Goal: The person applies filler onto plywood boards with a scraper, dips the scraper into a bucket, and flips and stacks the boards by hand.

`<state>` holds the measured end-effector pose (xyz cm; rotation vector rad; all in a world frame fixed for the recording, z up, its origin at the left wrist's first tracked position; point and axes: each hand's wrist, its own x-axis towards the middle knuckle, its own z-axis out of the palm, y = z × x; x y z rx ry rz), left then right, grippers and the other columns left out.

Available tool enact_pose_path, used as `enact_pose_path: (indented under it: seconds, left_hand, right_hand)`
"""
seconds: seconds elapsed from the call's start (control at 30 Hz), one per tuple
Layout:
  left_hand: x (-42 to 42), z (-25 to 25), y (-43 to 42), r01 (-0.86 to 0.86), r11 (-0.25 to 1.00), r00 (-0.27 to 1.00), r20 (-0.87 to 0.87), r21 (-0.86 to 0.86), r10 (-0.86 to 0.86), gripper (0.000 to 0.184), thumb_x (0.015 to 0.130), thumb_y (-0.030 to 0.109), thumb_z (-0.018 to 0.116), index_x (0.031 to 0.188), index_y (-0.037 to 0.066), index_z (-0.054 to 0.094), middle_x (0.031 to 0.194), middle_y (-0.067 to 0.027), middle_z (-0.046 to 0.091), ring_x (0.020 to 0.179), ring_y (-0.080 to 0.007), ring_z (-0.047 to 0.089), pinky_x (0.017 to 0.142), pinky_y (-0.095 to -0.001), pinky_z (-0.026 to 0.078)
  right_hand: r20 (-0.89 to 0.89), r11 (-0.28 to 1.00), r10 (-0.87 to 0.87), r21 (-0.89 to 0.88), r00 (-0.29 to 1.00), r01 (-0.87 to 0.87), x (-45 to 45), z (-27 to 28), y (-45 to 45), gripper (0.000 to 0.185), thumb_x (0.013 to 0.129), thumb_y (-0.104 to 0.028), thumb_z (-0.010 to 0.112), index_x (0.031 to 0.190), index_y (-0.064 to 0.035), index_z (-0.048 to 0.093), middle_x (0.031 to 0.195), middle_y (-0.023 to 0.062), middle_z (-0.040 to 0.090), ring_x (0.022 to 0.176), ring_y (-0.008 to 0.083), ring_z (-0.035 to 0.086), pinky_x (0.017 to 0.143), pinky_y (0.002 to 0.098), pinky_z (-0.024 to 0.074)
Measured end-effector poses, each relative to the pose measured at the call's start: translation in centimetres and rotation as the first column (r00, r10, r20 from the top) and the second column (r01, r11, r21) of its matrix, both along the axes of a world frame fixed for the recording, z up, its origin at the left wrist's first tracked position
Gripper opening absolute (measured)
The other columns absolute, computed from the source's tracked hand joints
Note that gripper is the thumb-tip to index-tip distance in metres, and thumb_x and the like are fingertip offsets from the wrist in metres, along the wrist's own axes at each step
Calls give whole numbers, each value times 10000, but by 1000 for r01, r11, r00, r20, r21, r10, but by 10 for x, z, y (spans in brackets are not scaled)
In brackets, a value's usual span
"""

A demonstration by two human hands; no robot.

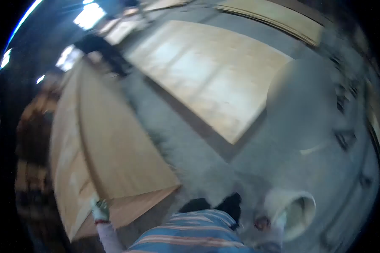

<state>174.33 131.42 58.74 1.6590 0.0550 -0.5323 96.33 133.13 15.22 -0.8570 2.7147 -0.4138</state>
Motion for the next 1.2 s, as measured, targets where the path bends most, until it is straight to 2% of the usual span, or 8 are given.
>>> enact_pose_path:
  seconds: [0.33, 0.53, 0.57, 0.63, 0.77, 0.87, 0.97, 1.2]
  left_hand:
    - [-9, 17, -13, -307, 878, 951, -148, -367, 271, 414, 901, 527, 597, 814, 123, 575, 582, 4, 541, 443, -79, 471, 352, -207, 334]
    - [-64, 68, -80, -147, 937, 947, 226, -318, 226, 396, 958, 473, 531, 789, 120, 592, 593, -5, 579, 482, -90, 515, 465, -235, 433]
    - [-62, 52, -104, -158, 849, 987, -54, -505, 152, 429, 961, 488, 514, 770, 115, 605, 615, -8, 595, 504, -98, 541, 477, -243, 445]
    - [-71, 53, -139, -47, 884, 983, -177, -466, -41, 462, 969, 493, 491, 776, 96, 627, 657, -18, 623, 552, -111, 584, 510, -250, 471]
    - [-90, 63, -179, 467, 884, 883, -46, -32, -468, 425, 980, 449, 485, 876, 70, 648, 704, -30, 656, 630, -114, 627, 580, -240, 504]
    - [-85, 63, -144, 141, 970, 983, 141, -196, -115, 389, 988, 370, 467, 860, 54, 655, 696, -51, 665, 640, -170, 647, 597, -295, 524]
    - [-54, 45, -113, -393, 919, 612, 754, 27, 239, 338, 971, 327, 485, 939, 36, 654, 847, -109, 664, 789, -258, 646, 718, -343, 523]
    - [43, 18, -63, -924, 303, 222, 972, 235, -79, 414, 859, 301, 553, 1194, 57, 567, 1195, -162, 571, 1159, -380, 479, 1004, -515, 347]
  right_hand:
    - [821, 723, 550, -374, 155, -581, 381, 146, -321, 526, 971, -407, 451, 1312, -7, 466, 1204, 200, 569, 1082, 340, 564, 968, 451, 442]
    - [761, 691, 182, -550, -623, -469, 551, 284, -403, 638, 972, -492, 424, 1387, -9, 386, 1265, 210, 523, 1105, 342, 546, 992, 479, 424]
    - [670, 687, -8, -536, -742, -491, 589, 320, -401, 657, 972, -507, 419, 1400, -10, 372, 1275, 211, 515, 1109, 342, 544, 996, 484, 421]
    - [686, 606, -226, -457, -692, -651, 651, 474, -340, 686, 975, -559, 362, 1384, -11, 407, 1312, 199, 493, 1180, 336, 501, 1010, 468, 408]
    - [744, 487, -249, -457, -620, -744, 679, 486, -350, 474, 955, -413, 533, 1205, -11, 555, 1159, 114, 606, 1048, 243, 597, 907, 387, 494]
    - [742, 444, -145, -542, -654, -714, 687, 487, -339, 319, 936, -257, 615, 1149, -23, 581, 1082, 69, 628, 1013, 187, 607, 859, 336, 516]
    - [743, 394, -121, -573, -659, -719, 696, 470, -350, 291, 933, -263, 625, 1105, -30, 602, 1073, 56, 636, 992, 167, 611, 850, 318, 513]
    - [782, 367, -291, -441, -551, -819, 692, 454, -380, 447, 938, -379, 604, 1237, -52, 546, 1174, 62, 614, 1037, 188, 598, 874, 332, 498]
